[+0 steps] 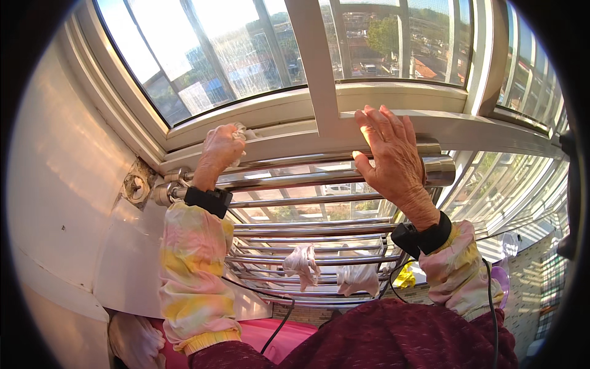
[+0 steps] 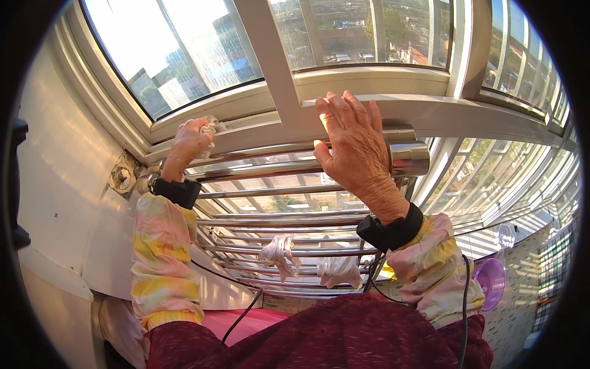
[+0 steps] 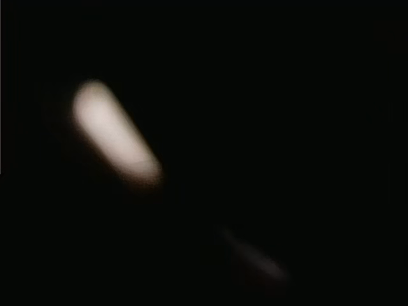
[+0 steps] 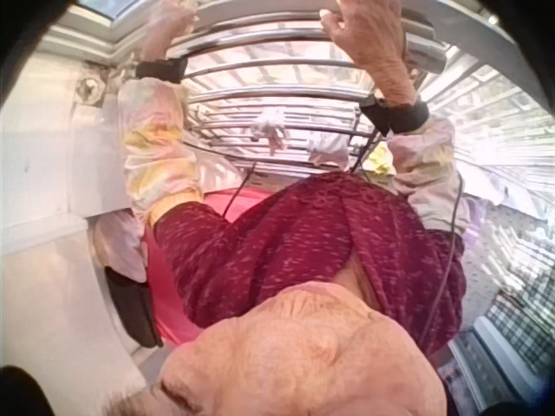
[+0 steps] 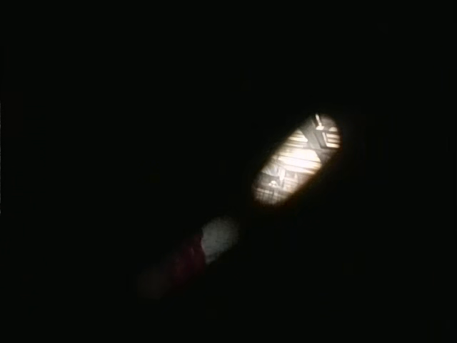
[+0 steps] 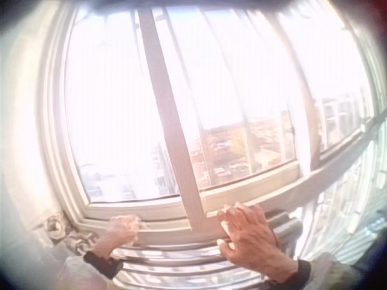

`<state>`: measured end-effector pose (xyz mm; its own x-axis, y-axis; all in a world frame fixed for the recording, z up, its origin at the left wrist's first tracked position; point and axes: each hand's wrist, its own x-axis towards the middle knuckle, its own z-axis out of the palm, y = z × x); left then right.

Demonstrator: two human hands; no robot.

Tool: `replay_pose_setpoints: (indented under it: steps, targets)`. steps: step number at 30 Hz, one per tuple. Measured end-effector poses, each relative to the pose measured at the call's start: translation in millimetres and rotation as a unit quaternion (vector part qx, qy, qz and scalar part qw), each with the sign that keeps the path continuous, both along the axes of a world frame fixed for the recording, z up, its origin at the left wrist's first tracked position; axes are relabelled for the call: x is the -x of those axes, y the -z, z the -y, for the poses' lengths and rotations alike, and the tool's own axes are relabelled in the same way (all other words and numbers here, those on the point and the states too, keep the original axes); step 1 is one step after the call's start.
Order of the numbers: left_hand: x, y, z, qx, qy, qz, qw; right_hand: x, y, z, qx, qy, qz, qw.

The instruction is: The person wipes a metal railing, a pink-covered surface, a white wall section, and a glass door frame using a white cloth. The person moves between these surfaces in sequence, wiping each area with the cloth.

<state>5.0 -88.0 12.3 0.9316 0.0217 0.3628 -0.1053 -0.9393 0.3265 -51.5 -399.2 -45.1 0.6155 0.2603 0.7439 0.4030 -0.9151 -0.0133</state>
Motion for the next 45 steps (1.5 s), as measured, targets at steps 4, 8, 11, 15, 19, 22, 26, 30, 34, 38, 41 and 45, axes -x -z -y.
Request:
replay_pose_setpoints:
  steps: [4,8,11,15,19,22,26,30,34,38,41,45]
  targets:
    - [16,-8,79,0.027,0.328,-0.107,0.938,0,2,0,0.0,0.007,0.011,1.0]
    - [9,-17,76,-0.004,0.321,-0.187,0.928,1,1,0,-0.007,-0.001,0.013,1.0]
    - [-3,-29,50,0.019,0.286,-0.24,0.927,2,1,1,-0.009,-0.003,0.008,1.0]
    - [-16,-46,1,-0.172,0.088,-0.221,0.956,2,1,3,-0.013,-0.006,0.0,1.0]
    - [-38,-41,-70,-0.011,-0.082,0.027,0.996,3,-1,1,-0.012,0.001,0.007,1.0]
    - [-70,-28,-111,0.067,-0.225,0.145,0.961,4,-1,-2,-0.014,-0.001,0.004,1.0]
    - [-93,-13,-117,0.113,-0.155,0.035,0.981,4,-1,-2,-0.007,0.004,-0.001,1.0]
    - [-84,-12,-40,-0.156,-0.11,0.104,0.976,4,-1,-2,-0.005,0.007,0.008,1.0]
    - [-40,-28,51,-0.039,0.135,0.076,0.987,5,-1,-3,-0.01,-0.001,0.014,1.0]
    - [-29,-45,112,0.04,0.275,-0.09,0.956,5,-2,-1,-0.01,-0.006,0.006,1.0]
    - [-28,-46,113,-0.01,0.301,-0.069,0.951,5,-2,-1,-0.01,-0.005,0.022,1.0]
    - [-41,-49,87,-0.067,0.347,-0.066,0.933,5,-1,0,-0.006,-0.004,0.014,1.0]
